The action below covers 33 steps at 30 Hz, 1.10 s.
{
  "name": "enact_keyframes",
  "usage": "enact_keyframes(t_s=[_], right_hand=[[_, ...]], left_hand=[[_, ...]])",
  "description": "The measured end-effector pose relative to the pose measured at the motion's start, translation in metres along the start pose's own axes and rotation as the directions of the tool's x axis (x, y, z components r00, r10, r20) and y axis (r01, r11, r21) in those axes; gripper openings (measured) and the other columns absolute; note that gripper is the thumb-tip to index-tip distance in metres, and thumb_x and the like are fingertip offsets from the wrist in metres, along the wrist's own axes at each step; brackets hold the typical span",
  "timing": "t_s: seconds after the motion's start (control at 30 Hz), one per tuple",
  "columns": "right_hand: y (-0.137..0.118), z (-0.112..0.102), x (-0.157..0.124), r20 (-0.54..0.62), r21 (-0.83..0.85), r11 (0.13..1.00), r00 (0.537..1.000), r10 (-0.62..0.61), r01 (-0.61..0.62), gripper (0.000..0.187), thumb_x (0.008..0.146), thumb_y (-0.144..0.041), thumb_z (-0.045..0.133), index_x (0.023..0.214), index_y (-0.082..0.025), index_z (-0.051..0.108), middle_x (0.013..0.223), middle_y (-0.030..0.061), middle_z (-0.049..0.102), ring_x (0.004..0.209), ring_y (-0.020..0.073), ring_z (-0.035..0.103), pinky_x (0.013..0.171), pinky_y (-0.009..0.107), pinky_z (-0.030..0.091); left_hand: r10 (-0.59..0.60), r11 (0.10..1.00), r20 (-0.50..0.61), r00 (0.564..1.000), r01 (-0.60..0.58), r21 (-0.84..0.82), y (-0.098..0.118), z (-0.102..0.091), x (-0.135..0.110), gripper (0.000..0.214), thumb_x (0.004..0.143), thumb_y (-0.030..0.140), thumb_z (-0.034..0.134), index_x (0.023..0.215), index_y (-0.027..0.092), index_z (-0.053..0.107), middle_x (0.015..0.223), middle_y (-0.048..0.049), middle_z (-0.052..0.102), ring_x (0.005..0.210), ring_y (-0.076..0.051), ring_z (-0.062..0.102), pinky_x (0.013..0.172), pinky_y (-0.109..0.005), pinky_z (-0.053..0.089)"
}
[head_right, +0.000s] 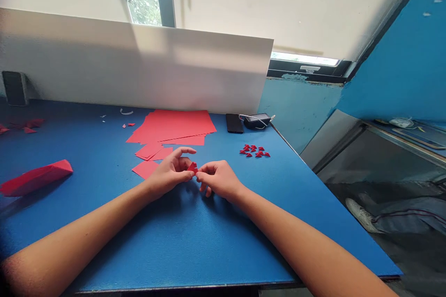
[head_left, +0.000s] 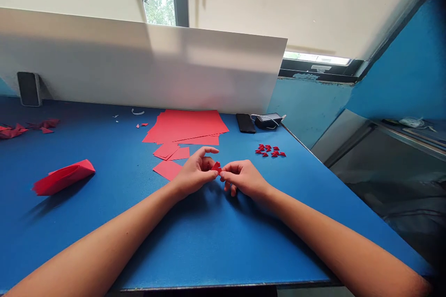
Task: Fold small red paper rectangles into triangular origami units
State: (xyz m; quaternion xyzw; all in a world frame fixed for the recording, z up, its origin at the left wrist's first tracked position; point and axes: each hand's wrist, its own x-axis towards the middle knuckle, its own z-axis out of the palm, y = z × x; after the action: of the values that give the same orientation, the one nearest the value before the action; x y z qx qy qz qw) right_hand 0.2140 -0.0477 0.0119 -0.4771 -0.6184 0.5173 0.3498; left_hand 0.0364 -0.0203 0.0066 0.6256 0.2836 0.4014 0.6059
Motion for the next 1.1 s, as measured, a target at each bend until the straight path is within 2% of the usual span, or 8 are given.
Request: enact_keyframes(t_s=[0.17, 0.4, 0.73, 0.93, 1.1], right_hand=[[0.0004, -0.0006, -0.0001, 0.013, -0.068, 0.998, 1.000, -0.010, 0.011, 0.019, 0.078, -0.031, 0.060, 0.073, -0.014, 0.065, 0.054, 0.0003, 0.063, 0.042, 0.0101, 0.055, 0.042, 0.020, 0.045], [0.0073, -0.0022, 0.0017, 0.005, -0.109, 0.993, 0.999, -0.048, 0.048, 0.019, 0.080, -0.031, 0.058, 0.071, -0.015, 0.063, 0.053, -0.0008, 0.062, 0.044, 0.0108, 0.056, 0.044, 0.021, 0.047], [0.0041, -0.0028, 0.0010, 0.071, 0.012, 1.000, 0.997, -0.008, 0.007, 0.025, 0.082, -0.039, 0.058, 0.075, -0.015, 0.060, 0.055, -0.0007, 0.062, 0.044, 0.0100, 0.057, 0.043, 0.019, 0.044], [0.0076, -0.0032, 0.0023, 0.047, -0.027, 0.999, 0.998, -0.029, 0.031, 0.021, 0.080, -0.034, 0.060, 0.073, -0.015, 0.062, 0.052, -0.0008, 0.060, 0.044, 0.0107, 0.055, 0.045, 0.022, 0.046], [0.0078, -0.0029, 0.0006, 0.031, -0.154, 0.985, 0.997, -0.070, 0.074, 0.017, 0.080, -0.028, 0.056, 0.070, -0.016, 0.063, 0.053, -0.0010, 0.060, 0.044, 0.0112, 0.055, 0.045, 0.022, 0.045]], left_hand=[[0.011, 1.000, 0.002, 1.000, -0.011, 0.027, -0.0011, -0.0003, 0.0002, 0.048, 0.072, 0.017, 0.067, 0.114, 0.018, 0.044, 0.067, 0.0056, 0.056, 0.062, -0.010, 0.052, 0.061, -0.024, 0.040], [0.022, 0.988, -0.004, 1.000, -0.021, 0.151, -0.0023, -0.0009, -0.0005, 0.047, 0.073, 0.017, 0.067, 0.114, 0.018, 0.045, 0.071, 0.0031, 0.058, 0.066, -0.012, 0.055, 0.062, -0.024, 0.041], [0.004, 0.999, 0.069, 0.998, -0.002, -0.032, -0.0010, -0.0054, -0.0018, 0.052, 0.074, 0.018, 0.069, 0.118, 0.020, 0.043, 0.075, 0.0027, 0.060, 0.067, -0.011, 0.056, 0.066, -0.026, 0.044], [-0.006, 1.000, 0.037, 0.999, 0.006, 0.011, -0.0043, -0.0054, 0.0003, 0.051, 0.072, 0.017, 0.069, 0.116, 0.020, 0.043, 0.073, 0.0027, 0.060, 0.066, -0.011, 0.056, 0.063, -0.025, 0.043], [-0.028, 0.996, 0.027, 0.999, 0.025, 0.083, -0.0039, -0.0033, -0.0002, 0.049, 0.072, 0.015, 0.067, 0.115, 0.020, 0.043, 0.071, 0.0040, 0.058, 0.063, -0.010, 0.054, 0.059, -0.023, 0.041]])
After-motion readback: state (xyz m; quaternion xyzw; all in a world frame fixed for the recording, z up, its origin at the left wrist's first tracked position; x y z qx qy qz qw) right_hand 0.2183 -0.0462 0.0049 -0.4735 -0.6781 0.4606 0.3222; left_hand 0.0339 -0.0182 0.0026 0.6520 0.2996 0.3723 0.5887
